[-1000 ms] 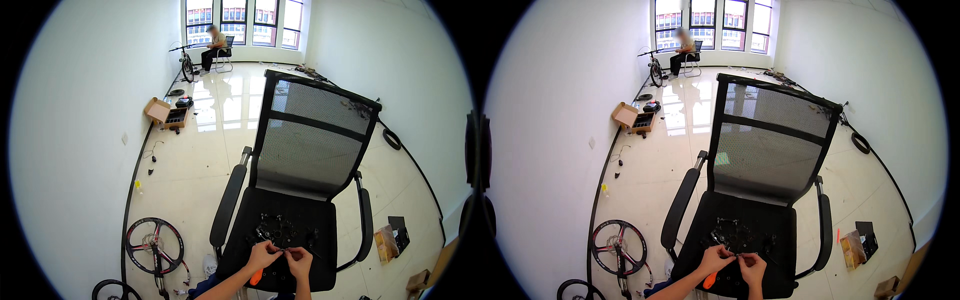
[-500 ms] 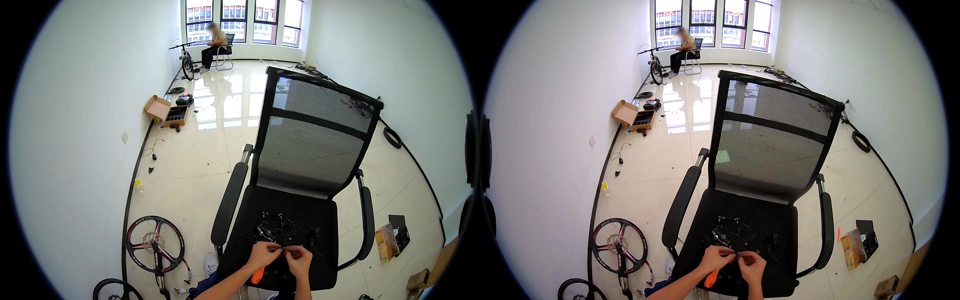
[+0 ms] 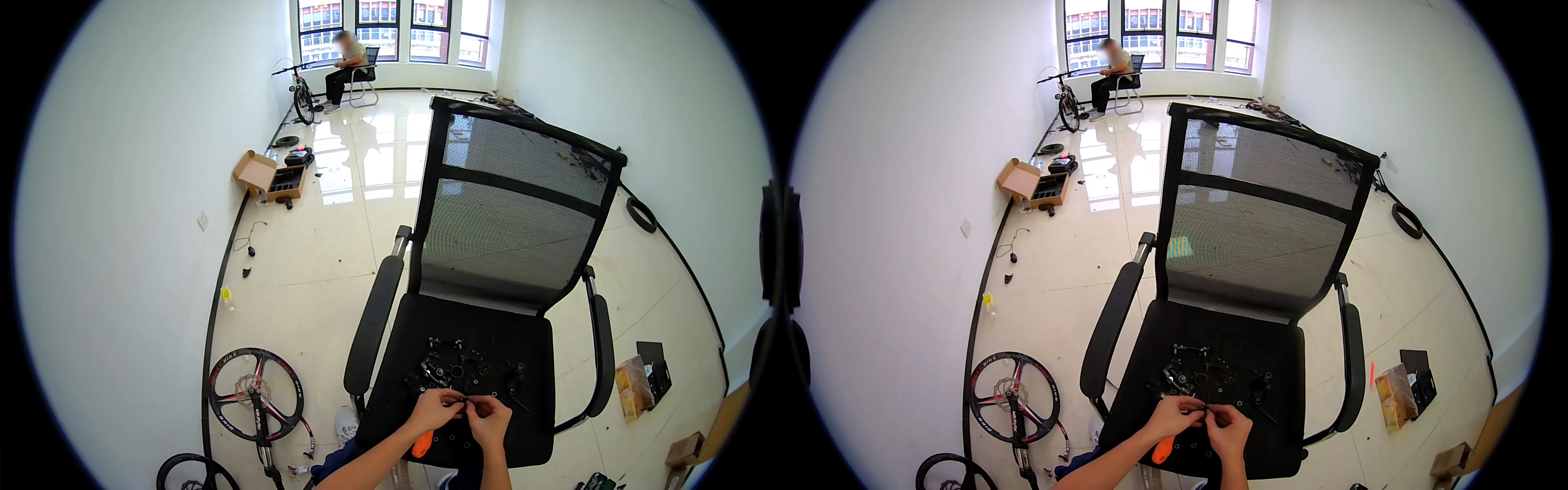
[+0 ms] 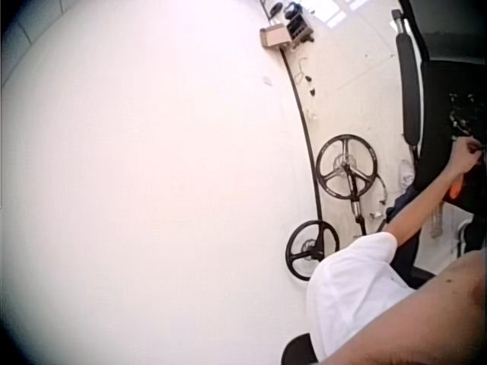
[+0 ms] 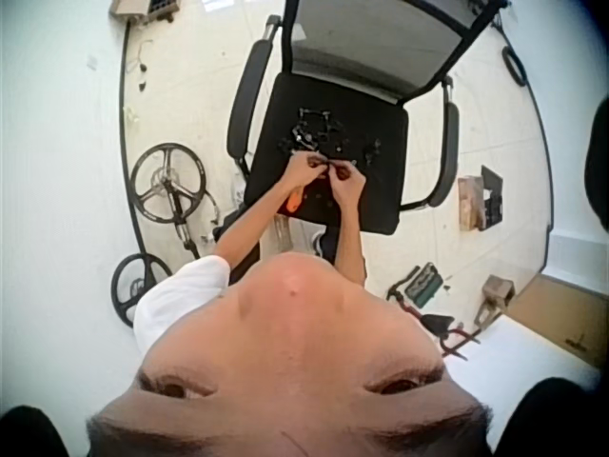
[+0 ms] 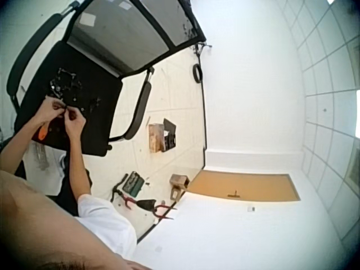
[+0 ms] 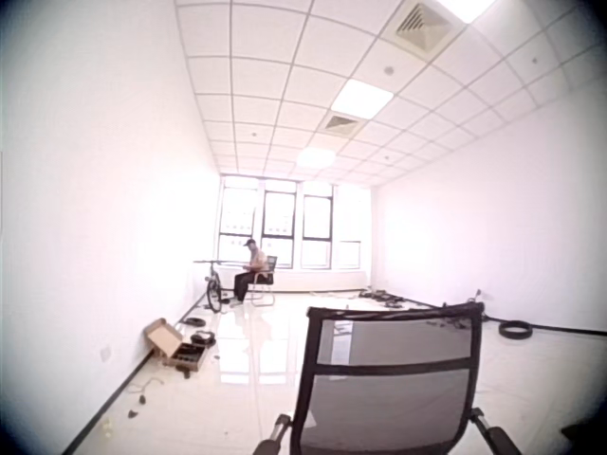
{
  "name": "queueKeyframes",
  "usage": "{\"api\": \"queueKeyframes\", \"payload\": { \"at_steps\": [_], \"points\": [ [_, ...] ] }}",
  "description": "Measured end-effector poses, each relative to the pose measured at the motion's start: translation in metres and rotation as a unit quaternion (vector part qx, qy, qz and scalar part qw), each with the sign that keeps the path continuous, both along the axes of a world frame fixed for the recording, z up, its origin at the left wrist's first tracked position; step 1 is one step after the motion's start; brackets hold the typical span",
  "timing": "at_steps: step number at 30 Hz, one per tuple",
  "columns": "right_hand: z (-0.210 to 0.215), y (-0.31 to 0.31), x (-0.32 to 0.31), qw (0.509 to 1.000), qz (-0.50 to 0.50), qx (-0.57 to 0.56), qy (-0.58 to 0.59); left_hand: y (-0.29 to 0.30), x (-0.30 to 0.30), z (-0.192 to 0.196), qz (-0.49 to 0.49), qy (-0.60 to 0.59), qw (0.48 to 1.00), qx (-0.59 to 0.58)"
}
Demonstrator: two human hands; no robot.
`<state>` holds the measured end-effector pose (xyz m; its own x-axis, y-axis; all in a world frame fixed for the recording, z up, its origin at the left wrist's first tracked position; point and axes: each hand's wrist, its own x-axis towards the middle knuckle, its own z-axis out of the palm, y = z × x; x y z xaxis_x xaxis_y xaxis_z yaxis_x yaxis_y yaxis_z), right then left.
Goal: The person assembles small mechanical parts on a black office chair using an orange-handled screwdriver. They repeatedly pick up components, align them, and tighten screws while other parts remain scattered on the chair seat.
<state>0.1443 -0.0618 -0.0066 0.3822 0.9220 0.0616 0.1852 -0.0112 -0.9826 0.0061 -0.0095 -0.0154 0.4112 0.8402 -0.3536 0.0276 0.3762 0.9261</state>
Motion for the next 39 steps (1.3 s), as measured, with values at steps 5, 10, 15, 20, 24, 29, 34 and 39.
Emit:
{"api": "queueKeyframes", "payload": {
  "at_steps": [5,10,15,20,24,29,34,39],
  "points": [
    [0.004,0.002,0.000,0.999,-0.040,0.001,-0.013,0.002,0.000,-0.002,-0.007,-0.067,0.996,-0.063],
    [0.001,0.003,-0.001,0.996,-0.068,-0.007,-0.056,0.003,0.001,0.000,-0.026,-0.053,0.997,-0.050],
    [-0.002,0.004,0.000,0.997,-0.068,-0.033,-0.035,0.004,0.000,0.001,-0.022,-0.047,0.998,-0.028],
    [0.011,0.006,-0.006,0.996,-0.086,-0.001,0.006,0.004,-0.005,0.005,-0.008,-0.011,1.000,-0.012],
    [0.063,0.036,-0.022,0.996,-0.053,0.072,0.030,0.002,0.002,0.015,-0.042,0.024,0.998,0.041],
    [0.230,0.118,-0.101,0.956,0.157,0.211,-0.128,0.003,-0.007,-0.005,-0.046,-0.018,0.992,0.120],
    [0.236,0.113,-0.113,0.934,0.278,0.188,-0.125,0.007,-0.016,-0.003,-0.019,-0.042,0.999,0.029],
    [0.119,0.051,-0.048,0.994,0.111,0.001,-0.020,0.008,-0.018,0.040,-0.033,0.028,0.997,0.069]
  ]
}}
